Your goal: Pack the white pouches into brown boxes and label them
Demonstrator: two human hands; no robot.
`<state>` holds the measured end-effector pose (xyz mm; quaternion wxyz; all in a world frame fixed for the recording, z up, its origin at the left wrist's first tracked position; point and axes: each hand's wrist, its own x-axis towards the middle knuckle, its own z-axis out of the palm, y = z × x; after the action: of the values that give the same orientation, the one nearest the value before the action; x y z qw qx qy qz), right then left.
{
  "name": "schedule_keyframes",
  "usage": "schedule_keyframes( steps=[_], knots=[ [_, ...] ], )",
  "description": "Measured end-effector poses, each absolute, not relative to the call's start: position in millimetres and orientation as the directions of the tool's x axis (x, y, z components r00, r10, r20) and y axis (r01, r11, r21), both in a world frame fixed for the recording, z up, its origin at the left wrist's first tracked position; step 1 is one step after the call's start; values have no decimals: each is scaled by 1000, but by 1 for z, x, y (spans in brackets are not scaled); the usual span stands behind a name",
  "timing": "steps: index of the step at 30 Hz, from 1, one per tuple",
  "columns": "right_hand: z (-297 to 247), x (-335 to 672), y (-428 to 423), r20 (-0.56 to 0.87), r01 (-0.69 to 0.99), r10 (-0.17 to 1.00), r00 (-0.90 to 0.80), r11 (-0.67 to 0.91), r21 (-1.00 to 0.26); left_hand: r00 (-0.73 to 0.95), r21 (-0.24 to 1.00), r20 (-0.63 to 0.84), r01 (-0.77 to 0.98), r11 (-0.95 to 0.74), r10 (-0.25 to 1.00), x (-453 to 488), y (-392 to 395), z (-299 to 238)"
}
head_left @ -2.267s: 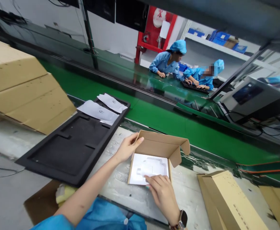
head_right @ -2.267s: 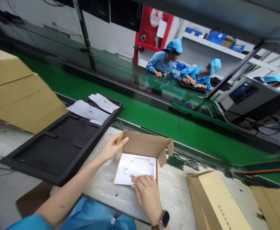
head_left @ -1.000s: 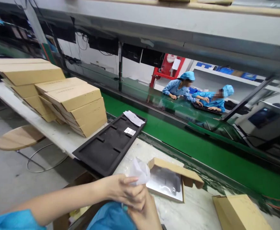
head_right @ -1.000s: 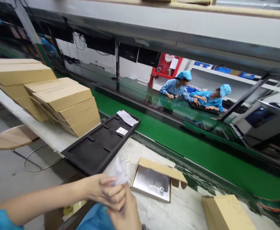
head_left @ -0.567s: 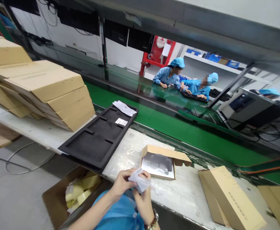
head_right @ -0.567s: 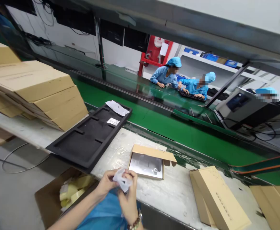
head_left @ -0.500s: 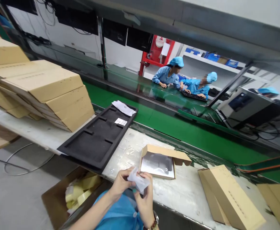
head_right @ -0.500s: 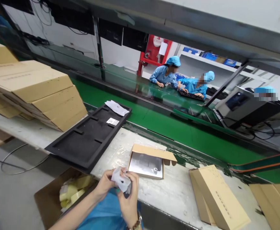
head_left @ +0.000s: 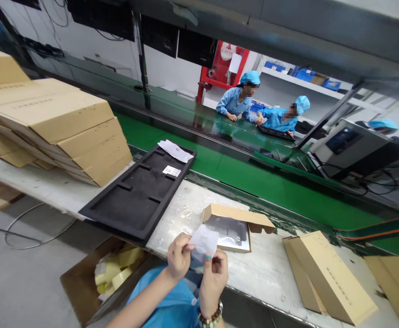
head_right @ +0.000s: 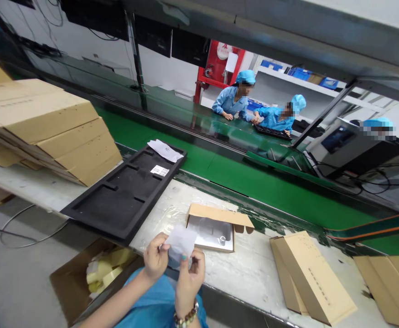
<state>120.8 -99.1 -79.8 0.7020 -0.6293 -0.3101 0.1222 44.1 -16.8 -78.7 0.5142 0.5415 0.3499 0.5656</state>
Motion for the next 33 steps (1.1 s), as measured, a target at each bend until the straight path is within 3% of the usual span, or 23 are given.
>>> schedule_keyframes(
  steps=[5,8,12,14,16,19,25,30,33],
  knots=[
    [-78,112,-94,271,210,541,796,172,-962,73,939,298,-203,-278,952,48,-14,-77],
    [-74,104,-88,276,207,488,828,191,-959,190,936,300,-248,-251,935,43,-21,-64],
    [-71,96,-87,319,266,447,836,177,-947,376,975,80,-224,7,923,33,-27,-43],
    [-71,94,-90,374,337,494,785,165,-927,329,964,-45,-232,127,943,31,-26,-37],
    [-73,94,-96,415,413,577,704,143,-900,225,956,-84,-257,142,971,31,-25,-37],
    [-80,100,-105,467,516,678,567,149,-843,95,975,-2,-219,23,995,29,-25,-43],
    [-115,113,-111,632,725,745,214,312,-614,69,967,241,-101,-233,968,30,-23,-58],
    [-121,132,-125,673,731,695,254,317,-604,48,969,222,-125,-215,974,30,-22,-61],
    [-93,180,-136,742,819,647,177,321,-475,39,896,442,-74,-438,896,29,-20,-61]
  ],
)
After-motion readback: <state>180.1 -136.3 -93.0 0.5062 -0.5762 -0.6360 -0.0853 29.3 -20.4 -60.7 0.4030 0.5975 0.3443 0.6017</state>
